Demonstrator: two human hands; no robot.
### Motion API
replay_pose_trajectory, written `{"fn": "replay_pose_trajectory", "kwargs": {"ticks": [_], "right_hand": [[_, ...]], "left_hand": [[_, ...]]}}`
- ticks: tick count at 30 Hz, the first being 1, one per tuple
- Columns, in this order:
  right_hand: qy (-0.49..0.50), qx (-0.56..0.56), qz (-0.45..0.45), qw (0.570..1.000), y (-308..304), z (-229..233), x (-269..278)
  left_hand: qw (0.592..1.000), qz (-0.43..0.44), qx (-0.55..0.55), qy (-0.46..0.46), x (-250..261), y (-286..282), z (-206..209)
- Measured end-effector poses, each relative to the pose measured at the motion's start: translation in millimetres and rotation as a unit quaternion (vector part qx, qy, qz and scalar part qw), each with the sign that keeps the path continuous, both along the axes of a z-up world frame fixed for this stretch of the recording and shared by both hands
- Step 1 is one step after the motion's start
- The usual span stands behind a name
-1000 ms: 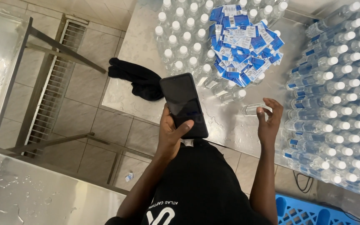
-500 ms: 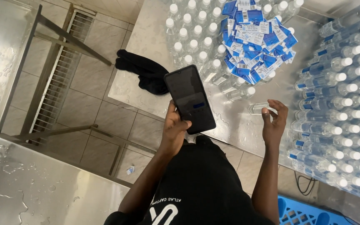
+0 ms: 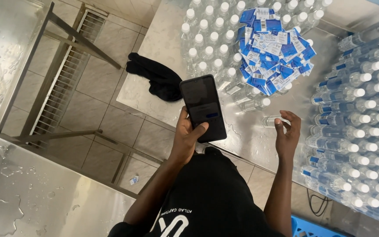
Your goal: The person picks up a water bottle from a large group on a metal table, takes a blue and white label from a pile, and applies it to the bottle. They repeat this process for several bottles, placing the labeled bottles back into the group.
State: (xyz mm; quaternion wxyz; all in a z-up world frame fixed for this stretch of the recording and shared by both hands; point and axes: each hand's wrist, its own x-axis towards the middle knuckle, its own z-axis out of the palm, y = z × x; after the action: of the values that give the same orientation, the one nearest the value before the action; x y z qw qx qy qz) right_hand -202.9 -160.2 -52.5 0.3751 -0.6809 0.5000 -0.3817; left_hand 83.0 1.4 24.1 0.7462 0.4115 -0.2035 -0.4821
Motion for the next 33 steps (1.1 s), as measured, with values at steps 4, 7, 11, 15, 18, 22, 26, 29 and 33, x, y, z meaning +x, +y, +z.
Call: {"fn": "replay_pose_trajectory", "kwargs": {"ticks": [4, 7, 11, 15, 18, 22, 26, 29, 33], "right_hand": [[-0.002, 0.001, -0.006, 1.0, -1.2, 0.2, -1.0], [0.003, 0.001, -0.013, 1.0, -2.0, 1.4, -3.4], [0.004, 0.013, -0.017, 1.0, -3.5, -1.9, -3.4], [0.008, 0.013, -0.016, 1.0, -6.4, -5.1, -6.9], [0.01, 0.011, -0.011, 1.0, -13.8, -9.7, -10.6], [0.011, -0.005, -0.025, 1.0, -36.3, -0.2, -2.1], [0.079, -0.105, 0.001, 0.991, -94.4, -10.5, 9.7], [0.134, -0.187, 0.059, 0.972, -143.9, -15.4, 27.3], [0.24, -0.208, 0.128, 0.94, -201.3, -24.9, 74.6]], "left_hand": [[1.0, 0.006, 0.011, -0.011, 1.9, -3.3, 13.2], [0.999, 0.025, 0.042, 0.016, 0.7, -8.9, 23.3], [0.997, 0.033, 0.068, 0.011, 2.4, -12.4, 18.2], [0.995, 0.039, 0.087, 0.006, 1.1, -18.2, 10.8], [0.986, 0.087, 0.115, 0.085, -4.2, -29.7, 6.8], [0.984, 0.081, 0.102, 0.118, 7.1, -23.2, -13.0], [0.977, 0.076, 0.094, 0.176, 9.3, -16.6, 14.5], [0.978, 0.079, 0.064, 0.18, 10.5, -6.1, 30.9], [0.977, 0.102, 0.019, 0.186, 14.5, 10.6, 20.3]]}}
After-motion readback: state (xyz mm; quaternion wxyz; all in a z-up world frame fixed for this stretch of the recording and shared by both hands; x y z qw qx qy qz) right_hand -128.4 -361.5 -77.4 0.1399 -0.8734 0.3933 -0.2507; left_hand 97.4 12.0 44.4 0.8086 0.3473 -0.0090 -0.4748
